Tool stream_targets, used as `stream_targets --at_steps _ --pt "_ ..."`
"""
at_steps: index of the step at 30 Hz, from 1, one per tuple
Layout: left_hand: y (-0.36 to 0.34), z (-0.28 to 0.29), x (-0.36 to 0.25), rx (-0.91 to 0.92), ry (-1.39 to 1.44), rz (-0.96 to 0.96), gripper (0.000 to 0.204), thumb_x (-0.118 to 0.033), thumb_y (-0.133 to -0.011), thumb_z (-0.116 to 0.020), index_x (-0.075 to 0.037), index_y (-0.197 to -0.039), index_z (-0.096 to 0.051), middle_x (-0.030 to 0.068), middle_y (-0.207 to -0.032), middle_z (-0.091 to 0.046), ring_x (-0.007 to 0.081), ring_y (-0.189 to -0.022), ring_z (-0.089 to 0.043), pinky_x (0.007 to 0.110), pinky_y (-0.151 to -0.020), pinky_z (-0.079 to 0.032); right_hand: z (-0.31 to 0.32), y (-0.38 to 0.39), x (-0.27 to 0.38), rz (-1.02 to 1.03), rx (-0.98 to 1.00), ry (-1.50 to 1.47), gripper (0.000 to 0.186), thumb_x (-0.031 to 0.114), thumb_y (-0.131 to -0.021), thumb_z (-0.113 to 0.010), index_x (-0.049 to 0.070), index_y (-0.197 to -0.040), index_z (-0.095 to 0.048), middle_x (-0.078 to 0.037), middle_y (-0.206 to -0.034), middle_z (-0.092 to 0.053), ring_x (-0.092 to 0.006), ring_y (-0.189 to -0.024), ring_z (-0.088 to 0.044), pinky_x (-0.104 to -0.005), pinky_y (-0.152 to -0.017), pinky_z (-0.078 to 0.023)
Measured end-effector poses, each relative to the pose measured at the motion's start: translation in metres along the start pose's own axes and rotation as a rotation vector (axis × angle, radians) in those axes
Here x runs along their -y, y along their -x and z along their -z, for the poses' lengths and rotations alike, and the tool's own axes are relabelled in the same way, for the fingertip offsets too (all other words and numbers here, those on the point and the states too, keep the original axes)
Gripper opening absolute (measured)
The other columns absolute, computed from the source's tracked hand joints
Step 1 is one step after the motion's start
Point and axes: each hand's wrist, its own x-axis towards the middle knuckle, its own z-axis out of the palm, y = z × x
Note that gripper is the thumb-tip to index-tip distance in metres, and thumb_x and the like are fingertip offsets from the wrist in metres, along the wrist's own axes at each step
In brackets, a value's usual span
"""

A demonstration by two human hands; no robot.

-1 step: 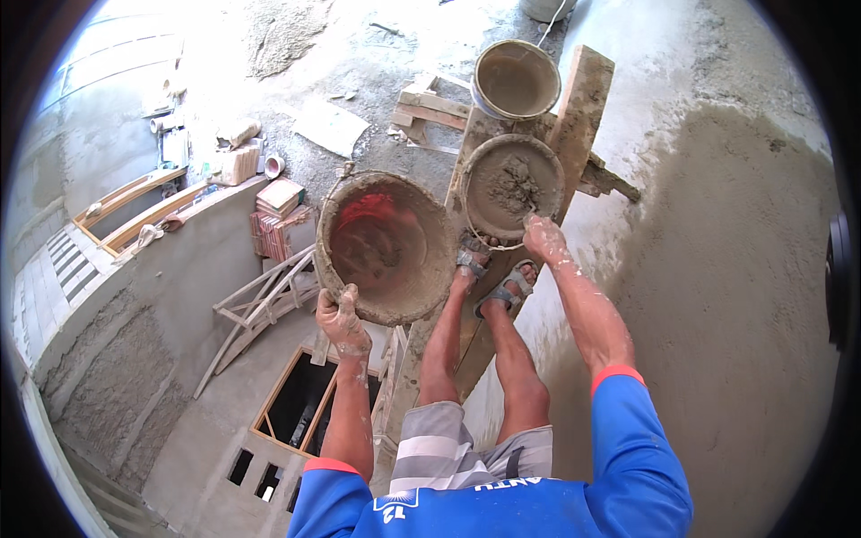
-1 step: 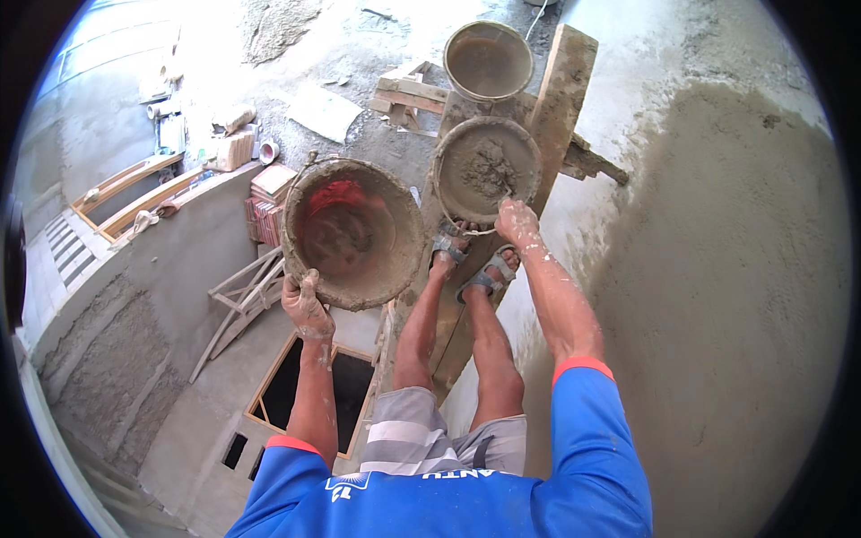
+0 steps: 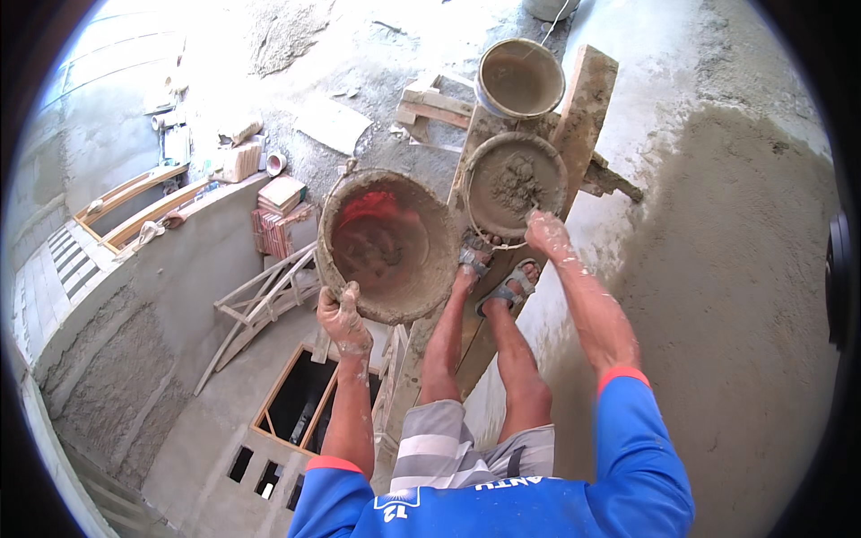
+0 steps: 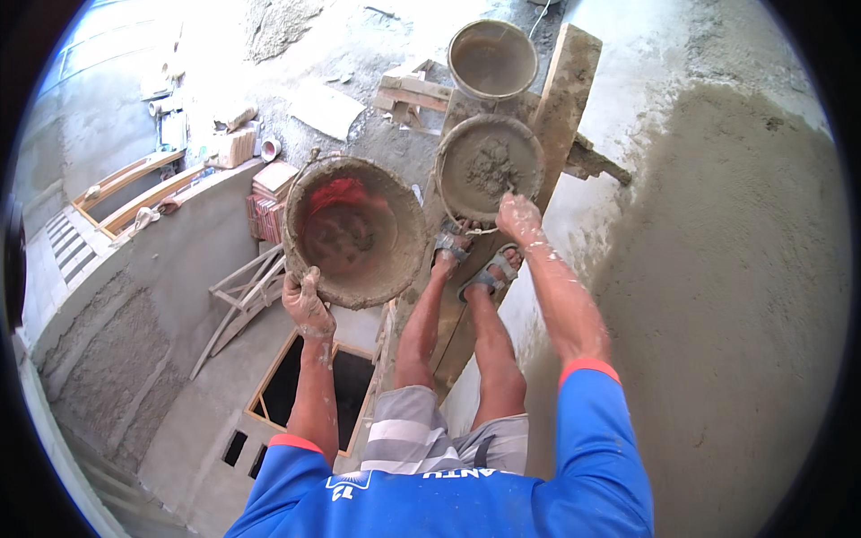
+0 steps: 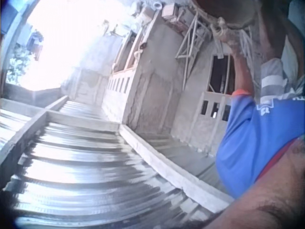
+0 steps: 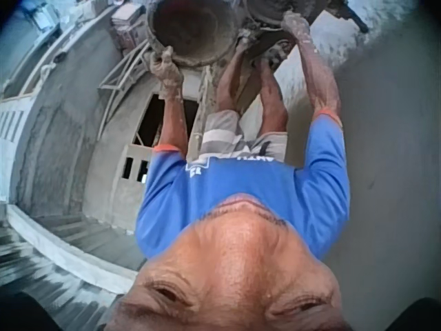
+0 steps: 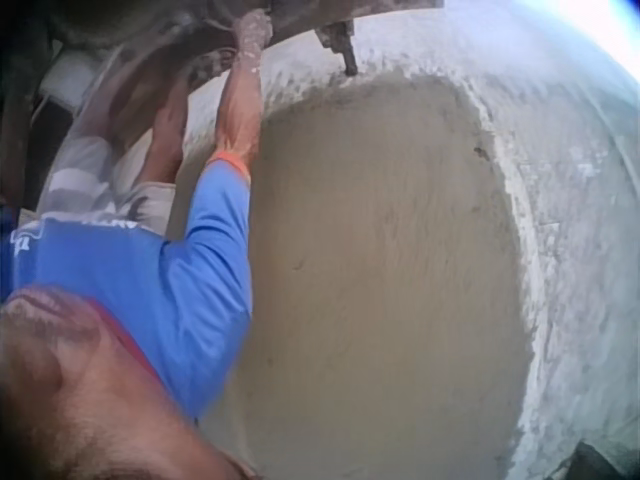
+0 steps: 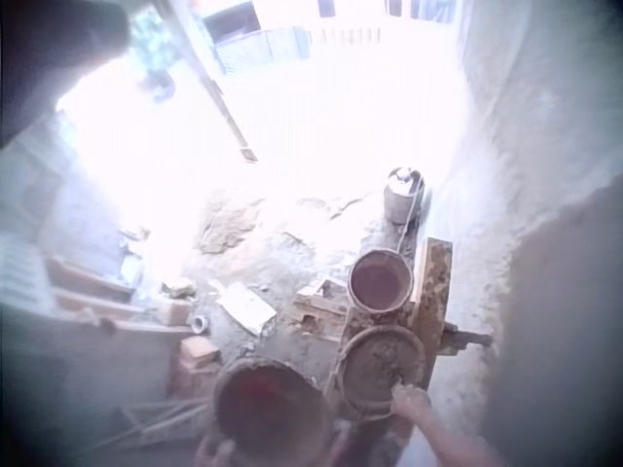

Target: The person uses a wooden board and a trowel to apply and smooth cement plaster onto a vertical wall, taking fresh cement from a bucket on a temporary wooden scaffold.

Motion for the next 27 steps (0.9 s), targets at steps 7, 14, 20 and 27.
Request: stream_targets --at_steps 7,14,20,27 --pt "0.001 0.037 -0.002 -0.061 -0.047 0.019 0.019 -0.002 -0.082 -0.066 -0.01 -0.073 -0.051 -0.008 -0.071 -0.048 0.0017 -0.066 -0.04 0.02 -0.061 -0.034 0.043 0.024 0.061 -0.165 0.0 -0.165 0.026 0.008 -0.08 -0.046 -0.003 -0.102 -0.054 -0.031 -0.088 -0.064 -0.0465 -0.087 -0.063 -0.0546 -0.078 -0.05" --pt "-0.008 0.054 0.006 0.04 -0.011 0.003 0.008 -0.002 -0.085 -0.062 -0.004 -0.092 -0.061 -0.0004 -0.087 -0.064 0.0053 -0.078 -0.057 0.022 -0.075 -0.046 0.036 0.009 0.08 -0.023 0.075 -0.07 0.025 0.011 -0.081 -0.049 -0.003 -0.099 -0.058 -0.029 -0.086 -0.065 -0.0435 -0.088 -0.064 -0.0506 -0.078 -0.052" --pt "-0.026 0.016 0.001 0.088 0.072 0.013 0.01 0.001 -0.08 -0.064 -0.007 -0.082 -0.057 -0.0043 -0.078 -0.057 0.0034 -0.07 -0.048 0.021 -0.065 -0.04 0.04 0.009 0.046 -0.01 0.246 0.124 0.023 0.011 -0.081 -0.047 0.001 -0.099 -0.057 -0.027 -0.094 -0.065 -0.0414 -0.091 -0.064 -0.0492 -0.078 -0.052" --pt "-0.023 0.008 -0.037 0.147 0.004 -0.021 0.019 -0.005 -0.078 -0.069 -0.009 -0.071 -0.052 -0.0083 -0.067 -0.047 0.0011 -0.061 -0.038 0.019 -0.054 -0.032 0.199 0.147 0.117 0.118 0.011 -0.24 0.05 0.012 -0.081 -0.053 0.011 -0.131 -0.047 -0.022 -0.098 -0.063 -0.0417 -0.084 -0.062 -0.0518 -0.075 -0.05"
